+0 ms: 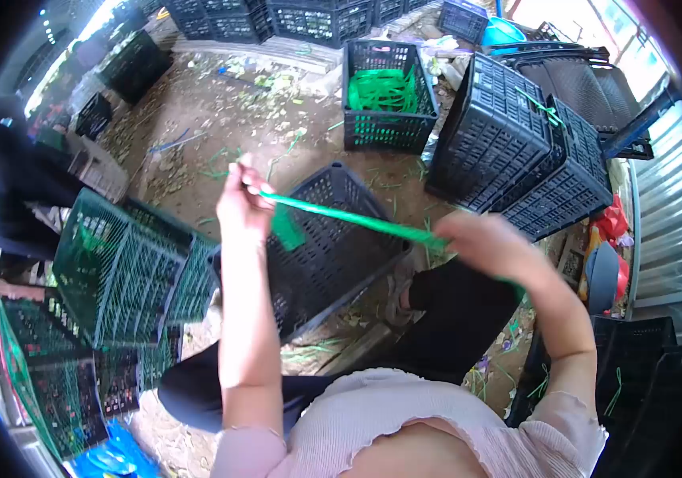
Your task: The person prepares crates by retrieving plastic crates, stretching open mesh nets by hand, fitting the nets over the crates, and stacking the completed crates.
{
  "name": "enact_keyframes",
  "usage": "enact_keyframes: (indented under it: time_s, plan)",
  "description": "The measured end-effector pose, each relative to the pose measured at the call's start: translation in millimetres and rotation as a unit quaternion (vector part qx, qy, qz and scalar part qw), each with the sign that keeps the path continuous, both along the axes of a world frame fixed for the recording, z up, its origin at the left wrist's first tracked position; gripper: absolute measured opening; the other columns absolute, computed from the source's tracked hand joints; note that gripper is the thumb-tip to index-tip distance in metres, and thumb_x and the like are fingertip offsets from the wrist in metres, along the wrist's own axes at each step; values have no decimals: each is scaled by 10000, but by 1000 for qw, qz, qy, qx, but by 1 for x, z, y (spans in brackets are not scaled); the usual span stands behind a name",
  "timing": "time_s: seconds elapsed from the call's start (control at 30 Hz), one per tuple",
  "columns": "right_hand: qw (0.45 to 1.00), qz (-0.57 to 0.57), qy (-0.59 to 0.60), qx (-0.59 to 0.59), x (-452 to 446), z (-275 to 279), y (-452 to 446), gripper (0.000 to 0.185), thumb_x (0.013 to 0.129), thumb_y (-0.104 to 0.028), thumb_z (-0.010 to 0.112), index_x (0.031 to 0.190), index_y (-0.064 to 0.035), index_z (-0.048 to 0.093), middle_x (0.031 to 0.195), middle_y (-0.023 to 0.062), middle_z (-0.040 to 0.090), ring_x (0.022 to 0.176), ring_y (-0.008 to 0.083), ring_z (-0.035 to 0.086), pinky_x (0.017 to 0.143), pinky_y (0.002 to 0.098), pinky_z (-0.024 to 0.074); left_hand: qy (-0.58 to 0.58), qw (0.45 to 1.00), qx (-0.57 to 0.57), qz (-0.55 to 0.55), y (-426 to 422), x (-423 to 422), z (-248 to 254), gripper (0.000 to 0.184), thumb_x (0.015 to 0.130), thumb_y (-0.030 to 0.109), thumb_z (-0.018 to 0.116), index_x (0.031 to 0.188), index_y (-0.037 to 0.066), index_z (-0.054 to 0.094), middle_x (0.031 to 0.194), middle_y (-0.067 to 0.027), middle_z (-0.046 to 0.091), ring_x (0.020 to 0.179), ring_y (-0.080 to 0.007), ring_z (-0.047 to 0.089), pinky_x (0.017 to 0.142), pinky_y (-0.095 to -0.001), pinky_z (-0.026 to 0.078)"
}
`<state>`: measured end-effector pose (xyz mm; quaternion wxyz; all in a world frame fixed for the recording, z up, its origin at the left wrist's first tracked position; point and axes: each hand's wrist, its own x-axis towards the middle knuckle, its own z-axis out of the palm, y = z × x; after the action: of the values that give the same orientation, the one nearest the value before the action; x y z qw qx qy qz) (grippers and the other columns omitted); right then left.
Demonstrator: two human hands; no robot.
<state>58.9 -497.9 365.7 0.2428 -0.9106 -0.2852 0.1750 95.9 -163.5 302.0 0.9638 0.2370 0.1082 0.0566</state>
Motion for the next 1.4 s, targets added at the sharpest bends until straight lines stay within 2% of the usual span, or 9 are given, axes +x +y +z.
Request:
enact_keyframes:
  time_s: [0.4, 0.5, 0.57, 0.63, 0.73, 0.8, 0.97, 1.07, 1.4]
  plan:
    - [970, -50, -237, 20, 55, -19, -36, 118, 700, 6, 523, 807, -35, 546, 775, 133, 561, 780, 304, 561, 663, 339, 440, 55, 879, 366, 300, 83, -127, 52, 312, 877, 301, 431, 1038, 70, 565, 681, 61, 427, 616, -44, 401, 542, -193, 327]
    - [978, 71, -162, 112, 52, -27, 54, 176, 724, -37, 534, 894, -60, 576, 899, 117, 582, 869, 268, 556, 755, 332, 438, 25, 801, 515, 303, 51, -151, 83, 332, 882, 293, 427, 1101, 70, 539, 671, 80, 376, 586, -16, 353, 530, -162, 304]
    - [905, 195, -359, 123, 28, -14, 113, 219, 717, -69, 573, 936, -62, 580, 997, 116, 549, 955, 284, 493, 818, 364, 399, 47, 751, 589, 294, 31, -162, 98, 317, 882, 267, 428, 1099, 64, 538, 690, 54, 441, 613, -51, 412, 566, -184, 343]
    - [939, 145, -63, 307, -7, -2, 160, 196, 747, -134, 608, 922, -52, 579, 908, 94, 571, 762, 195, 560, 682, 293, 450, 3, 586, 732, 348, 18, -160, 88, 299, 876, 245, 434, 1071, 48, 546, 744, 2, 524, 661, -129, 480, 627, -256, 395]
    - [847, 152, 148, 487, -50, -22, 203, 167, 789, -136, 595, 901, -24, 542, 742, 15, 578, 679, 76, 521, 616, 230, 438, 18, 487, 829, 275, -14, -169, 60, 287, 764, 62, 534, 1049, 21, 537, 818, -134, 554, 752, -259, 538, 660, -331, 437]
    - [871, 79, 135, 466, -60, -38, 208, 150, 791, -109, 587, 865, 6, 526, 734, 13, 564, 666, 56, 516, 588, 196, 427, 44, 510, 807, 294, -28, -175, 41, 360, 697, 11, 572, 1054, -1, 527, 804, -151, 551, 743, -274, 542, 671, -342, 447]
    - [856, -17, 156, 492, -57, -76, 205, 104, 798, -71, 544, 884, -12, 531, 763, 11, 521, 716, 64, 486, 646, 199, 406, -16, 790, 587, 173, -37, -190, 8, 300, 799, 69, 525, 1086, -1, 468, 1040, -92, 513, 929, -146, 507, 808, -273, 405]
    - [840, -53, 139, 522, -63, -74, 209, 60, 793, -43, 531, 842, -24, 501, 748, -1, 482, 681, 58, 439, 623, 188, 379, -39, 974, 196, 107, -39, -194, 2, 212, 841, 137, 498, 1032, 43, 500, 1024, -23, 495, 936, -104, 477, 862, -253, 347]
    - [841, -77, 130, 519, -84, -99, 225, 80, 824, -75, 483, 809, 1, 499, 758, 28, 513, 712, 94, 467, 678, 236, 396, 46, 994, 42, 92, -45, -194, -31, 180, 812, 62, 540, 992, 63, 542, 945, 14, 550, 846, -68, 532, 769, -189, 446]
